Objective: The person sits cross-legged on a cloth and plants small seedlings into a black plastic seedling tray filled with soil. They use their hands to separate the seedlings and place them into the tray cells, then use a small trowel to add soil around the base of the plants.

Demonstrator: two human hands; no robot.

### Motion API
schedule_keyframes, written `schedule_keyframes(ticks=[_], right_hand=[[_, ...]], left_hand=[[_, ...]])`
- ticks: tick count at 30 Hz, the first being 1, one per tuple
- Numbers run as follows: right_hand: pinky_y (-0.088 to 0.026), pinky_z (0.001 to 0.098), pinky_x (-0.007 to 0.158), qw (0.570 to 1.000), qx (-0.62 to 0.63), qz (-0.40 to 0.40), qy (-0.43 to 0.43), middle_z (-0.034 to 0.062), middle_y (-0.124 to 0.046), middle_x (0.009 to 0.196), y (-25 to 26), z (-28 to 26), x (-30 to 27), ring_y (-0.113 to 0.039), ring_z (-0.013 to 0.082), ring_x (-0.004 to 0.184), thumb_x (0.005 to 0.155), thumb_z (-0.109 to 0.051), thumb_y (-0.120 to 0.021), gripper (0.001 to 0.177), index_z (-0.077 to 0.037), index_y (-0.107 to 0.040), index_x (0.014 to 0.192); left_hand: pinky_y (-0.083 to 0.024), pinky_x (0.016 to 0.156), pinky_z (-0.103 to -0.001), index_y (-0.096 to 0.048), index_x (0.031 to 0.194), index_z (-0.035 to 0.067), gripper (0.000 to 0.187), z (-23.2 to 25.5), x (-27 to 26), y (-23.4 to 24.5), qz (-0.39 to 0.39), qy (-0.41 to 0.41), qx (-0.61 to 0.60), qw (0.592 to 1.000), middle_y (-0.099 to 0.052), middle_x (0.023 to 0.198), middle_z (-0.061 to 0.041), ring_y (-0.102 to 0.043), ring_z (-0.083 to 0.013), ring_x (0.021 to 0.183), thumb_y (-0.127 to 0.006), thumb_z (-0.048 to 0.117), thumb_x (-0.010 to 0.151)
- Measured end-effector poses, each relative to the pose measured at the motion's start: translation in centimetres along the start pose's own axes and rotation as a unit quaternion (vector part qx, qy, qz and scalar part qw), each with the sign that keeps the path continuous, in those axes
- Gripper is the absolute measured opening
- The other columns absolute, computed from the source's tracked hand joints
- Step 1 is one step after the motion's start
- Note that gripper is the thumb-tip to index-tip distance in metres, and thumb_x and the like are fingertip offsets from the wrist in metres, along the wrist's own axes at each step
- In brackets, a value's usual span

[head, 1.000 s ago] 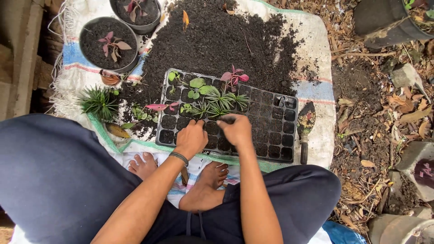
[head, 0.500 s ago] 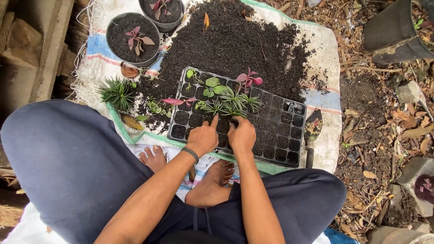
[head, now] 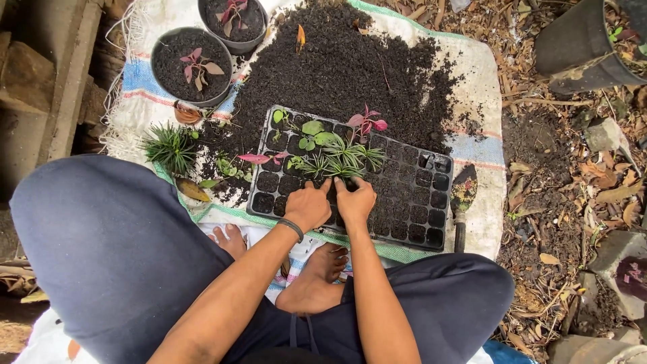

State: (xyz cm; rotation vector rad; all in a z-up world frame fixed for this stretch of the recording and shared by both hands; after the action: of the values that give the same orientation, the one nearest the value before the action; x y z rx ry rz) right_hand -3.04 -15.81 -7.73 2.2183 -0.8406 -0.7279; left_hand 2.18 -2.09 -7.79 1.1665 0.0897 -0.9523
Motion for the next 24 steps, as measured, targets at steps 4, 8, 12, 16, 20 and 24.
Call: schedule_keyframes(ticks=[4, 8, 12, 16, 20, 24], right_hand=[[-0.047, 0.0485, 0.103, 1.000, -0.009, 0.014, 0.020, 0.0191, -0.068, 0.108, -1.6, 1.6, 1.0, -0.059, 0.0409, 0.110, 0.086, -0.031, -0.083, 0.039, 0.002, -0.079, 0.106], [-0.046, 0.0451, 0.101, 0.999, -0.034, 0.023, 0.036, 0.0153, -0.069, 0.101, -3.2, 4.3, 2.3, -0.059, 0.0393, 0.103, 0.081, -0.031, -0.081, 0.027, -0.006, -0.081, 0.092], [-0.049, 0.0404, 0.095, 0.998, -0.055, 0.012, 0.043, 0.0155, -0.070, 0.096, -2.6, 3.8, 2.2, -0.059, 0.0378, 0.101, 0.076, -0.029, -0.082, 0.026, -0.005, -0.080, 0.085], [-0.049, 0.0436, 0.094, 0.997, -0.061, 0.003, 0.051, 0.0178, -0.071, 0.099, -2.4, 2.8, 2.3, -0.059, 0.0404, 0.104, 0.073, -0.032, -0.089, 0.035, -0.002, -0.079, 0.086], [-0.049, 0.0409, 0.096, 0.997, -0.068, 0.015, 0.034, 0.0173, -0.070, 0.096, -1.6, 1.4, 1.7, -0.058, 0.0388, 0.109, 0.073, -0.032, -0.091, 0.037, -0.001, -0.077, 0.087], [-0.049, 0.0375, 0.096, 0.998, -0.067, 0.001, 0.019, 0.0144, -0.068, 0.092, -1.8, 1.0, 1.5, -0.056, 0.0338, 0.107, 0.078, -0.030, -0.088, 0.030, -0.003, -0.076, 0.085]], left_hand=[[-0.061, 0.064, -0.053, -0.035, 0.163, 0.014, 0.069, 0.2, -0.8, 0.6, -0.007, 0.017, -0.010, 1.000, -0.059, 0.127, -0.035, -0.073, -0.0381, 0.080, -0.043, 0.020, 0.095], [-0.061, 0.065, -0.053, -0.043, 0.160, 0.017, 0.067, -0.4, 0.6, -0.1, -0.009, 0.022, -0.027, 0.999, -0.060, 0.125, -0.034, -0.073, -0.0398, 0.081, -0.043, 0.019, 0.092], [-0.061, 0.066, -0.052, -0.051, 0.155, 0.019, 0.064, -0.5, 1.0, 0.5, 0.001, 0.015, -0.033, 0.999, -0.062, 0.122, -0.035, -0.074, -0.0401, 0.081, -0.046, 0.018, 0.092], [-0.061, 0.068, -0.053, -0.049, 0.156, 0.019, 0.064, 0.4, -0.4, 1.8, 0.002, 0.015, -0.014, 1.000, -0.062, 0.125, -0.035, -0.074, -0.0398, 0.083, -0.046, 0.021, 0.092], [-0.062, 0.068, -0.051, -0.038, 0.160, 0.007, 0.064, 1.8, -3.1, 3.1, 0.021, 0.011, -0.020, 1.000, -0.059, 0.128, -0.037, -0.074, -0.0385, 0.083, -0.045, 0.017, 0.097], [-0.061, 0.062, -0.050, -0.027, 0.161, -0.003, 0.067, 1.0, -2.6, 1.9, 0.016, 0.015, -0.036, 0.999, -0.056, 0.130, -0.040, -0.073, -0.0370, 0.079, -0.043, 0.018, 0.099]])
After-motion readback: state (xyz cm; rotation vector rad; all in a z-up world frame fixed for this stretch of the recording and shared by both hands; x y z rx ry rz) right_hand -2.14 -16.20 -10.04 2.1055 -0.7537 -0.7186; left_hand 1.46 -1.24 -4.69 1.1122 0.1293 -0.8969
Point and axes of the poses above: each hand's wrist, its own x-axis towards the middle knuckle, its own y-axis out of the back of the hand, z = x × y, the point moved 5 cm from there along x, towards the middle knuckle
